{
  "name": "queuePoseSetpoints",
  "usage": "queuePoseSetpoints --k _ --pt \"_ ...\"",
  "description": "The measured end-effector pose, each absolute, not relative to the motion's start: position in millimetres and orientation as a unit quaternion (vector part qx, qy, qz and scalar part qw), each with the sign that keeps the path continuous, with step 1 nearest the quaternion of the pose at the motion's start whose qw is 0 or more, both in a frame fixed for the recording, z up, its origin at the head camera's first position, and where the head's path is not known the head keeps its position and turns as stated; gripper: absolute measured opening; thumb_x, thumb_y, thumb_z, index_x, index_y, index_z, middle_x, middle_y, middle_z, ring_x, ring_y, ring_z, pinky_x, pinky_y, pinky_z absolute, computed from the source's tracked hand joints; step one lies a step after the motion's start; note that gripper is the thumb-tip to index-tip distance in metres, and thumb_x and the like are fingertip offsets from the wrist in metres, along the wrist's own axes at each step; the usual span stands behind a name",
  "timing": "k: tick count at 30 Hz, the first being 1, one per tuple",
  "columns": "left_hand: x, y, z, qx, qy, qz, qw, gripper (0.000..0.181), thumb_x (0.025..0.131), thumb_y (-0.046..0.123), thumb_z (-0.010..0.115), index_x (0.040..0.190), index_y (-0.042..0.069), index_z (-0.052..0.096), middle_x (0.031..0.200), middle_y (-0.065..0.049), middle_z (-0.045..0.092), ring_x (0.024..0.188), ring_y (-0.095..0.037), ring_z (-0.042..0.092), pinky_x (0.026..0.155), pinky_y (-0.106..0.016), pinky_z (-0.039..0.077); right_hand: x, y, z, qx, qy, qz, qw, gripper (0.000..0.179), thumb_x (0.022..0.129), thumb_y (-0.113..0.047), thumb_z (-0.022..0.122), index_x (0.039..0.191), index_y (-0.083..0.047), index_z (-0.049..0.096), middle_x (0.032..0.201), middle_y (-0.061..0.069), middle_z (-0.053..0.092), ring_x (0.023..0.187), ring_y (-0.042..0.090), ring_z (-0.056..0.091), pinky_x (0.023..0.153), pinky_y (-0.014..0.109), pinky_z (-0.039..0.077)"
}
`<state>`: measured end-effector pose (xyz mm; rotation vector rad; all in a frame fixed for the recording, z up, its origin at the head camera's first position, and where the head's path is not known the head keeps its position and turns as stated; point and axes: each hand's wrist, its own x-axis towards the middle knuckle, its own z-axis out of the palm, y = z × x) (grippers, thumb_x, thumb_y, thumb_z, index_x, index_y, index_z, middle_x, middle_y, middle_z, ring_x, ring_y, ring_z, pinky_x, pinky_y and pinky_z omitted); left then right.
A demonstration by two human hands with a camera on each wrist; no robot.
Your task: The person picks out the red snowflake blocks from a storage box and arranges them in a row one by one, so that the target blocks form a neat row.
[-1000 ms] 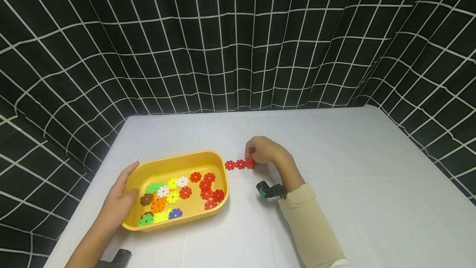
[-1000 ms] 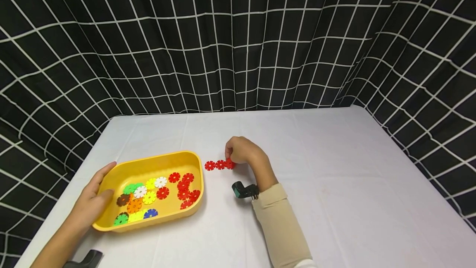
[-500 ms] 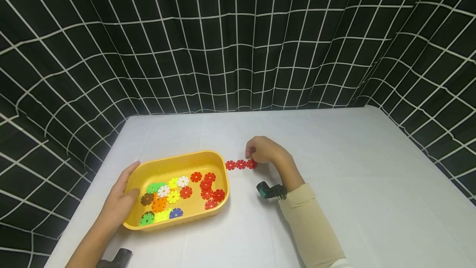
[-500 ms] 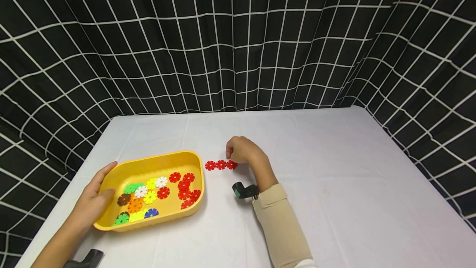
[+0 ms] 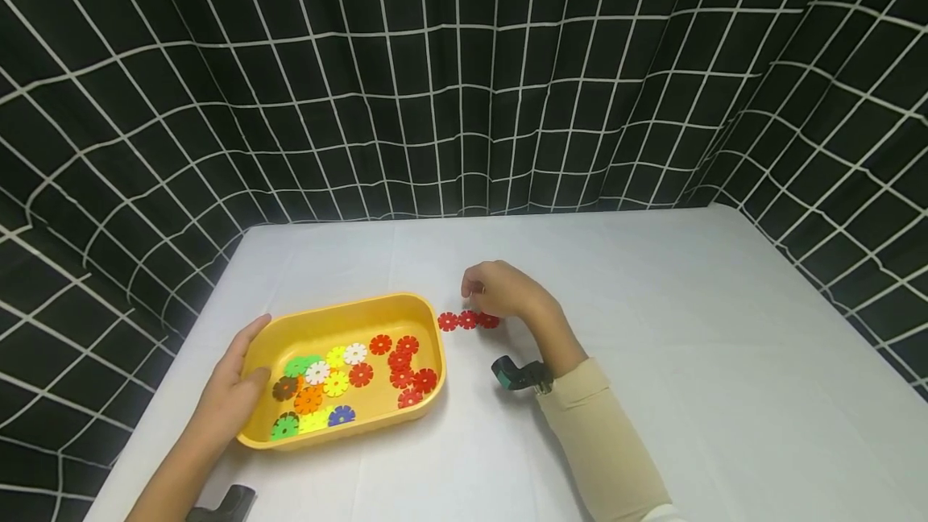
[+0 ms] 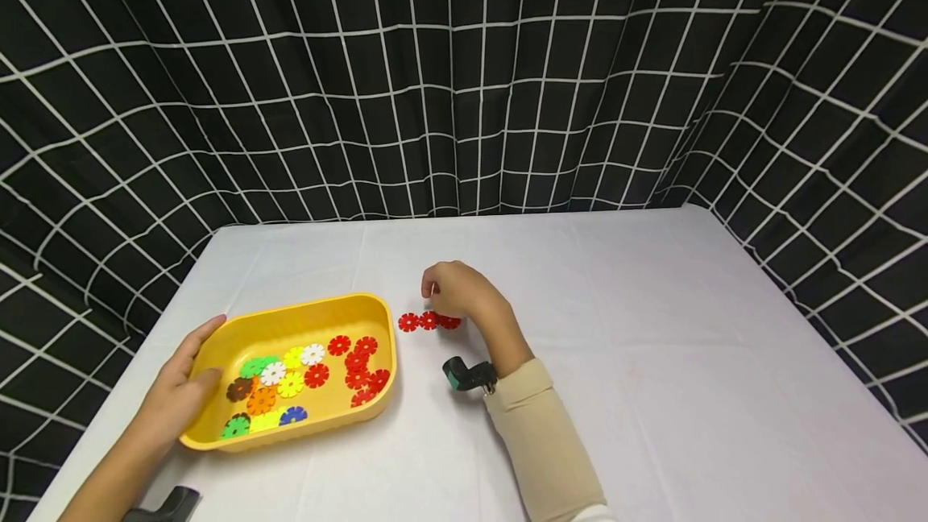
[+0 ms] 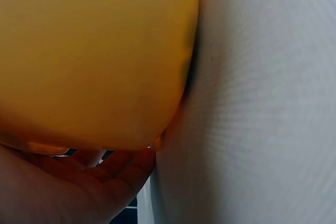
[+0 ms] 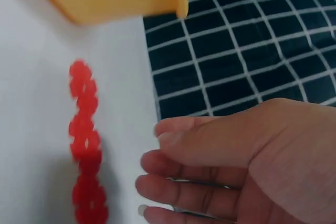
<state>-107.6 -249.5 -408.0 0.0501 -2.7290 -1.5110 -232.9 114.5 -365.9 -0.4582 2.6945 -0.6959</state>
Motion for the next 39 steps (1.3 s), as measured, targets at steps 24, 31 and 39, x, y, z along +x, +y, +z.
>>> queuePoseSetpoints --k 24,31,39 --pt "-110 -252 -411 0.023 -0.876 -0.482 0.002 0.073 0.094 -0.007 0.041 0.161 0.011 0.017 0.162 -0.024 0.019 0.146 -0.050 0.015 0.112 -0.071 0.016 -165 15 -371 -0.449 0.872 -0.136 0.140 0.038 0.085 -0.016 0.080 0.121 -0.021 0.073 0.100 -0.008 0.063 0.083 0.007 0.052 0.070 0.016 0.044" --pt "-110 -251 -410 0.020 -0.875 -0.484 0.005 0.074 0.094 -0.008 0.042 0.161 0.011 0.018 0.162 -0.024 0.019 0.146 -0.050 0.016 0.112 -0.071 0.016 -161 12 -379 -0.437 0.886 -0.070 0.141 0.048 0.080 -0.027 0.085 0.126 -0.029 0.070 0.103 -0.008 0.054 0.083 0.007 0.050 0.069 0.018 0.043" --pt "-110 -252 -412 0.022 -0.875 -0.484 0.001 0.074 0.094 -0.007 0.041 0.161 0.011 0.016 0.163 -0.024 0.017 0.146 -0.050 0.015 0.112 -0.071 0.016 -159 11 -377 -0.413 0.894 -0.076 0.155 0.026 0.080 -0.017 0.084 0.104 -0.023 0.076 0.092 -0.008 0.055 0.080 0.008 0.049 0.067 0.019 0.042"
